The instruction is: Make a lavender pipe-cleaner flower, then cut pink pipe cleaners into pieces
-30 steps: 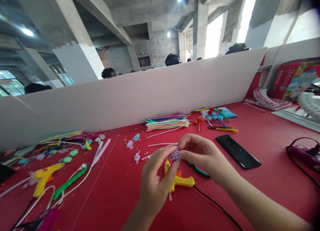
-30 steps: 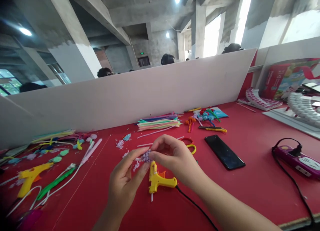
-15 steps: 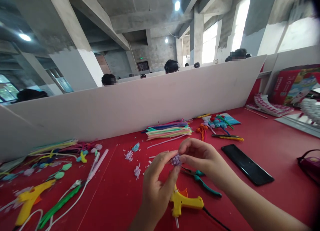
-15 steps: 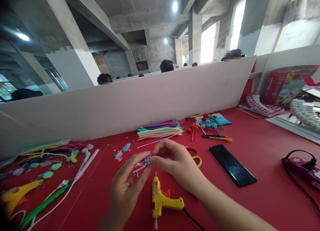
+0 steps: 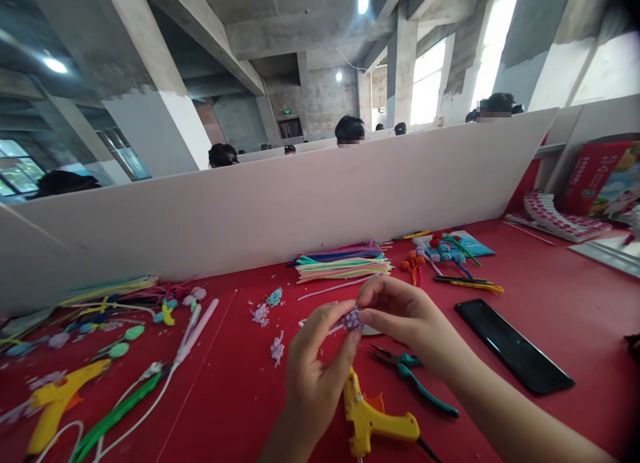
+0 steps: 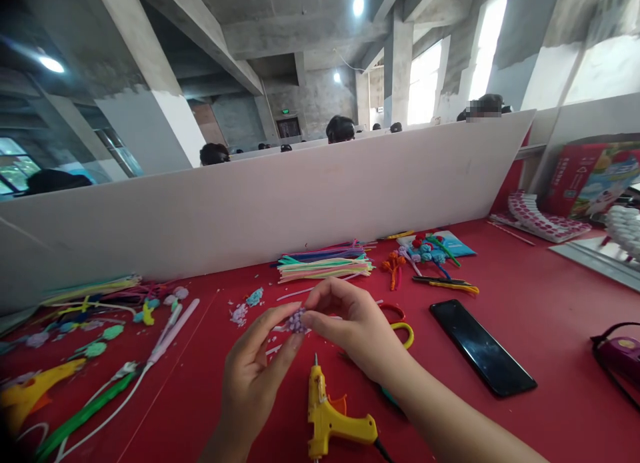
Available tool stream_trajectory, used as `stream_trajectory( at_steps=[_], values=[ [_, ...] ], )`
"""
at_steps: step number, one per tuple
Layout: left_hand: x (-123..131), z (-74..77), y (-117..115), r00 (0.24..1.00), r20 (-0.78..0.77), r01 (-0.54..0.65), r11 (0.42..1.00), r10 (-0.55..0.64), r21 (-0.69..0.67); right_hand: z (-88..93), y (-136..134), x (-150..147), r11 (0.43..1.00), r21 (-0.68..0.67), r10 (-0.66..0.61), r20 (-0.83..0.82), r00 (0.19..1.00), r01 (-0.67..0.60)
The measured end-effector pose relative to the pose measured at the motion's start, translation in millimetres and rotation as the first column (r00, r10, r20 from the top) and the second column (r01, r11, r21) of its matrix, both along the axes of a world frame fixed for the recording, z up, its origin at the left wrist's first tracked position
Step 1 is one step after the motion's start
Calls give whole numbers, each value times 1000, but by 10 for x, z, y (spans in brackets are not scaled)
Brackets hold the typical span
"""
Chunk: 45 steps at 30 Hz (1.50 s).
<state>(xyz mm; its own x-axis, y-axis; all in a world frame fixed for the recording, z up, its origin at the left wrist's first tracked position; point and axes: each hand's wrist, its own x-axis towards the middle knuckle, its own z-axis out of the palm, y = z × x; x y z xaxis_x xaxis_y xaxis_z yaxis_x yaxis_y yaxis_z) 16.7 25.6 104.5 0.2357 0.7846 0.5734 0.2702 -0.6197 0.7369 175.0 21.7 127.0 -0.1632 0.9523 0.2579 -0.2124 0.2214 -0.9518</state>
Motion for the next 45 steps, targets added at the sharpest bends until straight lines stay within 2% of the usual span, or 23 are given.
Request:
stream_trajectory(
  at_steps=[10, 16, 26, 40, 42, 45],
  values=[
    [197, 113, -16, 1000, -16, 23, 998, -24, -53, 6, 4, 199, 1000, -25, 1, -62, 998, -3],
    [301, 51, 11, 1000, -7, 21, 995, -21, -100, -10, 11, 300, 999, -48, 1, -79, 997, -5],
    [239, 24, 110, 997, -78, 15, 995, -22, -94, -105, 118, 281, 999, -52, -1, -7, 1000, 1],
    [261, -17, 137, 999, -9, 31, 992, -32, -122, -115, 141, 275, 997, -75, 19, -48, 999, -22],
    [250, 16, 133, 999, 13, 42, 986, -40, -164, -112, 152, 294, 997, -70, 32, -63, 997, -36],
    [235, 74, 140, 994, 96, 82, 949, -55, -305, -117, 193, 348, 998, -49, 40, -106, 994, -46]
  ],
)
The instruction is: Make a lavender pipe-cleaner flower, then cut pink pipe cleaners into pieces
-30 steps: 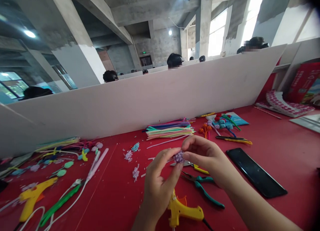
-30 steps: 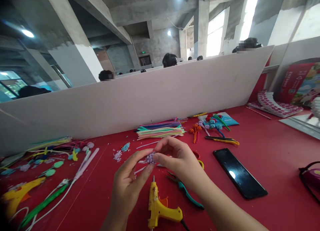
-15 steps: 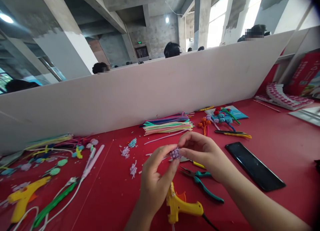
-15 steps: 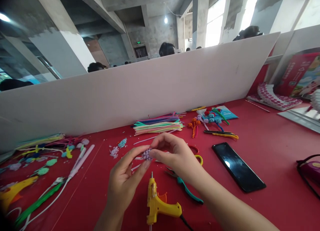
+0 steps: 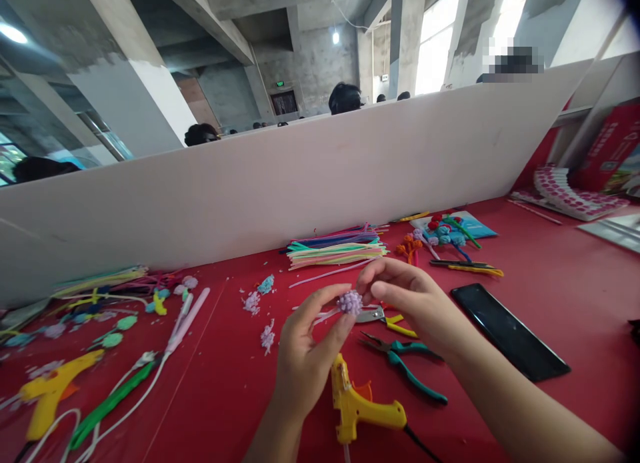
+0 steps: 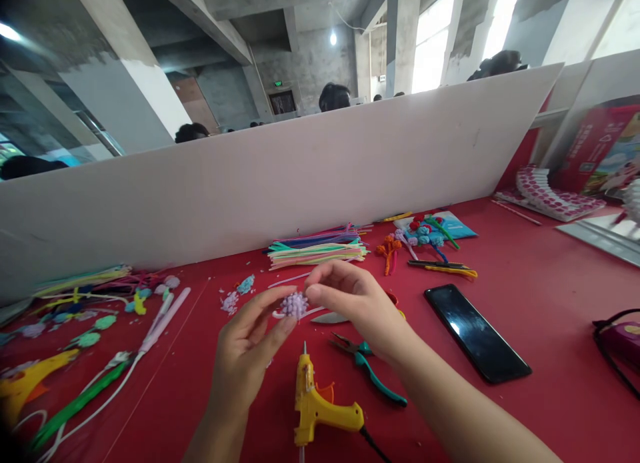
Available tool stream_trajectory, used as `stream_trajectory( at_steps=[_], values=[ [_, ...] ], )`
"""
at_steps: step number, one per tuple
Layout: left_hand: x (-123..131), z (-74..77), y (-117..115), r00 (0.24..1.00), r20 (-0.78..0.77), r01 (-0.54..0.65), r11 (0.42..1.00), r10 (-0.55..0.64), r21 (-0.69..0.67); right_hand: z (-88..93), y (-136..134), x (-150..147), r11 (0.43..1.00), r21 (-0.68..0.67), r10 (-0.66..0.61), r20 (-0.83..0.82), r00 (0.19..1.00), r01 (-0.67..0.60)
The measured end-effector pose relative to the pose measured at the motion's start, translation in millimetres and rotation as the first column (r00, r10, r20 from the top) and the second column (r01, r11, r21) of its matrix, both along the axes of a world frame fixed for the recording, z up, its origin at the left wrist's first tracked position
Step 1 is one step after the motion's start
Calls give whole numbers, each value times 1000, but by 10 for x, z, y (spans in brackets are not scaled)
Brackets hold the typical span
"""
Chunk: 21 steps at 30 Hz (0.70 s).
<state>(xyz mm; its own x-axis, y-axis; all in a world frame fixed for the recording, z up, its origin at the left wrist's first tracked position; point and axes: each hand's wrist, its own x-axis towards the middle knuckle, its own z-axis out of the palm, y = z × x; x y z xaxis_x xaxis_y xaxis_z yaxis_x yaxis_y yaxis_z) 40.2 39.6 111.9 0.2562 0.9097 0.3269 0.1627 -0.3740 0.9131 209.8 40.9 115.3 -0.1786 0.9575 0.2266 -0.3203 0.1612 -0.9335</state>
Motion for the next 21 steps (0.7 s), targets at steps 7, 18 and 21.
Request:
stream_trajectory(
  at_steps=[7, 18, 21],
  values=[
    [52, -25, 108, 914, 389, -47, 983, 113, -177, -141, 93, -42, 1000, 4, -5, 75, 997, 4],
    [3, -59, 130, 847, 530, 129, 948, 48, -292, -315, 25, -347, 981, -138, 118, -122, 986, -134],
    [2, -116, 126, 846, 534, 212, 914, 7, -347, -317, -21, -345, 958, -195, 160, -237, 958, -209]
  ],
)
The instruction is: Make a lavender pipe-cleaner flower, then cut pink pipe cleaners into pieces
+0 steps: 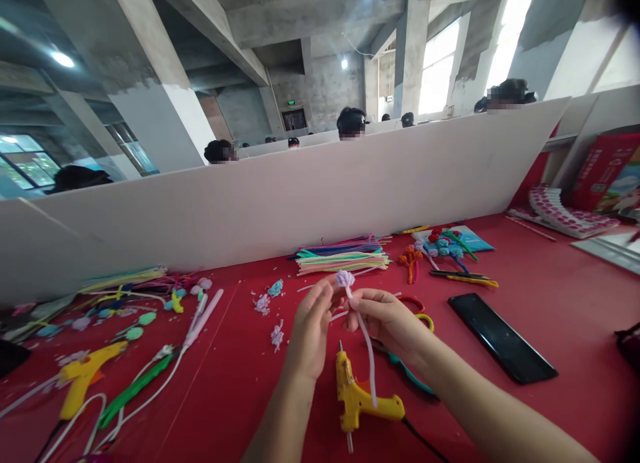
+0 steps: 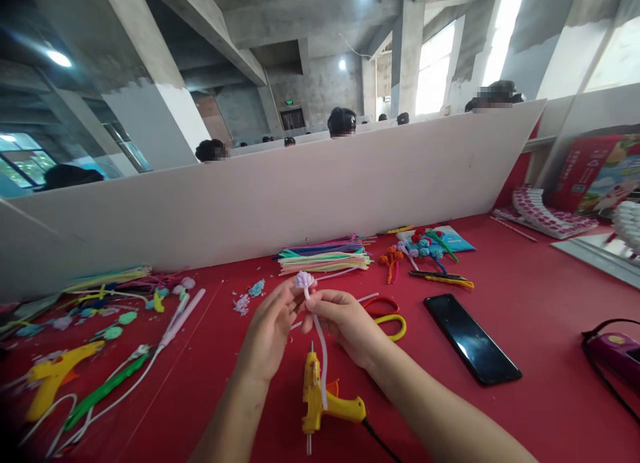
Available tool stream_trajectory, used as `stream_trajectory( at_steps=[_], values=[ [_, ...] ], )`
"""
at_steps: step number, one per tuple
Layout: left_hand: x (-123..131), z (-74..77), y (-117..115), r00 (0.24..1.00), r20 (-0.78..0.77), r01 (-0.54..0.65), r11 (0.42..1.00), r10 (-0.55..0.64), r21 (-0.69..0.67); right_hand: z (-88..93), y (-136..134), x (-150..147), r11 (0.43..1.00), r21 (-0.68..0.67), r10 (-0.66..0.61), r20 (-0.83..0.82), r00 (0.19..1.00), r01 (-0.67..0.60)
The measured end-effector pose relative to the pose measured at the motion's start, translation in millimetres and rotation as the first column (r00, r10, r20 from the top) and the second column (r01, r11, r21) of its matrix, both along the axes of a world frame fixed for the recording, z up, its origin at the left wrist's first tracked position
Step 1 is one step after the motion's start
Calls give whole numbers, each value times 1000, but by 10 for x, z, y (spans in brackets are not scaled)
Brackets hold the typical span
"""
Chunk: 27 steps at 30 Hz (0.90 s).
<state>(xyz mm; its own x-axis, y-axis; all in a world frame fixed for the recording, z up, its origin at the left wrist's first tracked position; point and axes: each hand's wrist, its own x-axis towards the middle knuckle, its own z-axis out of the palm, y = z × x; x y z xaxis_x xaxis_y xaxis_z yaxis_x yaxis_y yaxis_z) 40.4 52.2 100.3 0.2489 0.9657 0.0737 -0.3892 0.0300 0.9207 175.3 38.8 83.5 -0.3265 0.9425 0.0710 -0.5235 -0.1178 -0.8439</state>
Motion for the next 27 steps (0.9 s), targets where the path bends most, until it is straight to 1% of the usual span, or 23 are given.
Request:
stream_trajectory(
  at_steps=[2, 3, 7, 11, 12, 13, 14, 15, 16, 17, 18, 19, 20, 21, 22, 23, 24, 25, 27],
  values=[
    [2, -54, -21, 998, -10, 56, 998, -56, -40, -27, -27, 1, 1000, -20, 20, -16, 1000, -20],
    [5, -83, -36, 999, -3, 54, 997, -54, -60, -46, -39, 0, 999, -28, 28, -11, 1000, -29],
    [15, -177, -89, 998, 44, -34, 991, 39, -127, -127, -89, -9, 997, -49, 64, 28, 998, -62],
    [-24, -223, -44, 986, 95, -123, 980, 139, -155, -203, -201, -34, 997, -39, 62, 56, 997, -59],
    [-41, -230, -20, 979, 117, -145, 976, 164, -162, -226, -249, -42, 1000, -5, 31, 106, 994, -31],
    [-58, -238, 4, 974, 137, -158, 972, 182, -172, -251, -305, -49, 998, 62, -34, 193, 981, 23],
    [-72, -246, 25, 970, 153, -161, 969, 190, -187, -278, -368, -55, 981, 175, -138, 305, 942, 87],
    [-82, -255, 39, 967, 166, -155, 966, 191, -206, -306, -434, -57, 934, 331, -272, 415, 868, 135],
    [-87, -266, 46, 967, 175, -143, 963, 184, -227, -333, -500, -54, 854, 501, -415, 495, 763, 140],
    [-88, -278, 44, 968, 180, -128, 960, 175, -248, -359, -563, -46, 757, 647, -533, 534, 656, 89],
    [-85, -291, 36, 968, 185, -114, 957, 167, -267, -382, -620, -32, 662, 749, -615, 546, 569, -3],
    [-82, -304, 21, 968, 190, -105, 954, 163, -282, -401, -670, -13, 583, 805, -662, 551, 508, -113],
    [-79, -318, 2, 967, 196, -100, 951, 162, -293, -414, -715, 11, 522, 826, -689, 554, 467, -212],
    [-81, -332, -18, 965, 202, -99, 949, 165, -301, -420, -756, 41, 480, 828, -703, 560, 439, -288],
    [-89, -345, -37, 964, 208, -98, 947, 167, -307, -418, -798, 75, 451, 824, -711, 564, 421, -342],
    [-104, -357, -53, 962, 212, -98, 946, 169, -310, -406, -844, 113, 434, 819, -713, 567, 412, -376],
    [-127, -368, -63, 961, 217, -99, 945, 172, -312, -385, -896, 154, 429, 811, -709, 575, 409, -398],
    [-158, -376, -66, 959, 221, -105, 944, 179, -312, -357, -953, 195, 424, 805, -697, 583, 418, -416],
    [-232, -386, -56, 949, 230, -140, 942, 215, -304, -295, -1062, 271, 407, 790, -640, 605, 474, -460]
  ],
)
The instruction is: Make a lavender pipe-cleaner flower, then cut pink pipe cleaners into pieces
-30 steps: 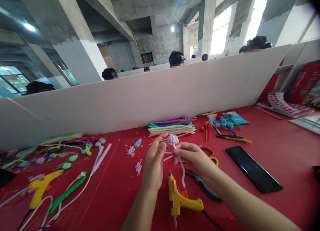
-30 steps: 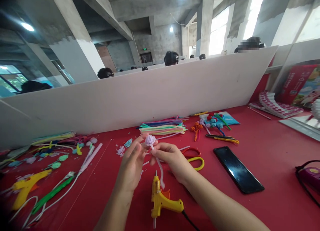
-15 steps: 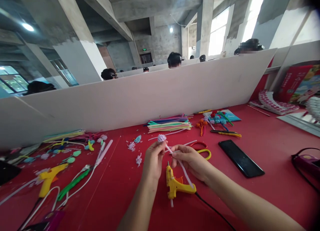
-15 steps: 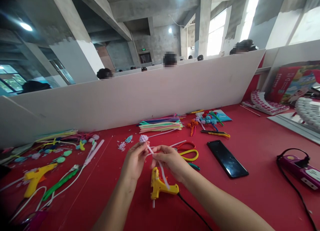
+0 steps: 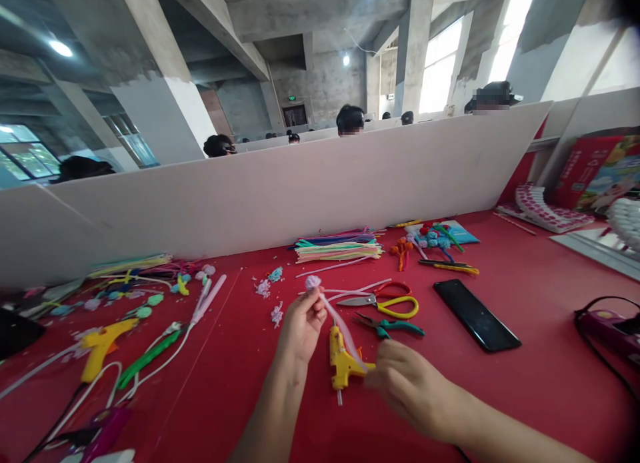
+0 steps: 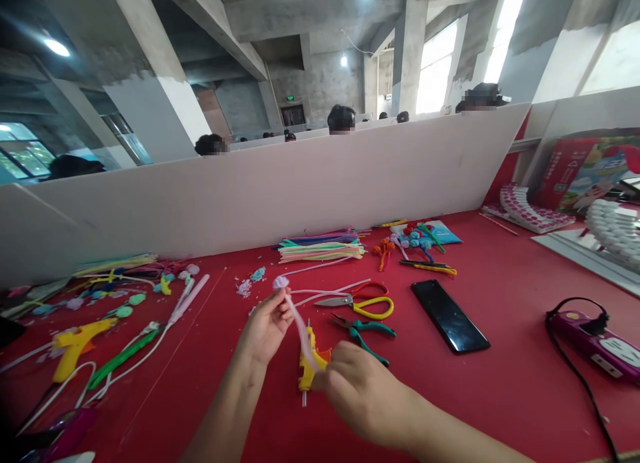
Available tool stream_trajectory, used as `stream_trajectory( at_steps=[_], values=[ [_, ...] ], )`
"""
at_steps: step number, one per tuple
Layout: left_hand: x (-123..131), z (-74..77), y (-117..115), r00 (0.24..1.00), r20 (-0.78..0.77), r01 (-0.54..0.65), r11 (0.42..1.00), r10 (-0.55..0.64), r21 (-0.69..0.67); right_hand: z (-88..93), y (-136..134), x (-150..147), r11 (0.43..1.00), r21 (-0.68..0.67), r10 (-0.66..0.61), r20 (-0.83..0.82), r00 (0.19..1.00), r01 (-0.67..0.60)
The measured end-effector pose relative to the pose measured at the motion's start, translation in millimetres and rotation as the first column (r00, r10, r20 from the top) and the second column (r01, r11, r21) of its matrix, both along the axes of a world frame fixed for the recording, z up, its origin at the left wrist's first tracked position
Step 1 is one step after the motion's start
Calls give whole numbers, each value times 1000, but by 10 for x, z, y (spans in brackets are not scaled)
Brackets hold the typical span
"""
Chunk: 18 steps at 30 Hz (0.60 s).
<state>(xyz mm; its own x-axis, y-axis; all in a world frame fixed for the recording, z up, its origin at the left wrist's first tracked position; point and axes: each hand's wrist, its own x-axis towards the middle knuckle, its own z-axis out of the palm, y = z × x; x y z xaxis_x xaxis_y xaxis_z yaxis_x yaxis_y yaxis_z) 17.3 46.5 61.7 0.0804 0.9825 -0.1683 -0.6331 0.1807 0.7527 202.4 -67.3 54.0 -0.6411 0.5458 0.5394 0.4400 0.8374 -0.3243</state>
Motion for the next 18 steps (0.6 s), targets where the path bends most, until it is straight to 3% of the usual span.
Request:
stream_trajectory(
  at_steps=[2, 3, 5, 6, 7, 9, 12, 14, 18],
  values=[
    [-65, -2, 15, 999, -2, -44, 999, 44, 15, 50, -55, 50, 995, -15, 102, -55, 993, -103],
    [-83, -1, 16, 999, -10, -49, 999, 49, 20, 65, -45, 60, 996, -37, 81, -117, 990, -86],
    [-78, 0, -4, 999, -31, -16, 999, 16, 29, 77, 56, 46, 979, -176, -144, -256, 956, 100],
    [-56, -1, -23, 999, -41, 15, 999, -13, 35, 74, 139, 22, 933, -302, -286, -295, 912, 195],
    [-25, -3, -47, 998, -50, 44, 998, -42, 43, 66, 231, -11, 872, -440, -373, -312, 874, 215],
    [46, -11, -97, 995, -64, 85, 994, -81, 66, 33, 413, -101, 704, -709, -430, -376, 821, 44],
    [120, -34, -156, 991, -77, 111, 990, -105, 87, -50, 591, -251, 484, -835, -427, -485, 763, -260],
    [131, -58, -181, 990, -80, 119, 989, -112, 85, -112, 635, -326, 412, -856, -441, -486, 754, -311],
    [77, -130, -200, 996, -54, 73, 995, -69, 67, -207, 611, -355, 338, -897, -447, -420, 790, -285]
  ],
)
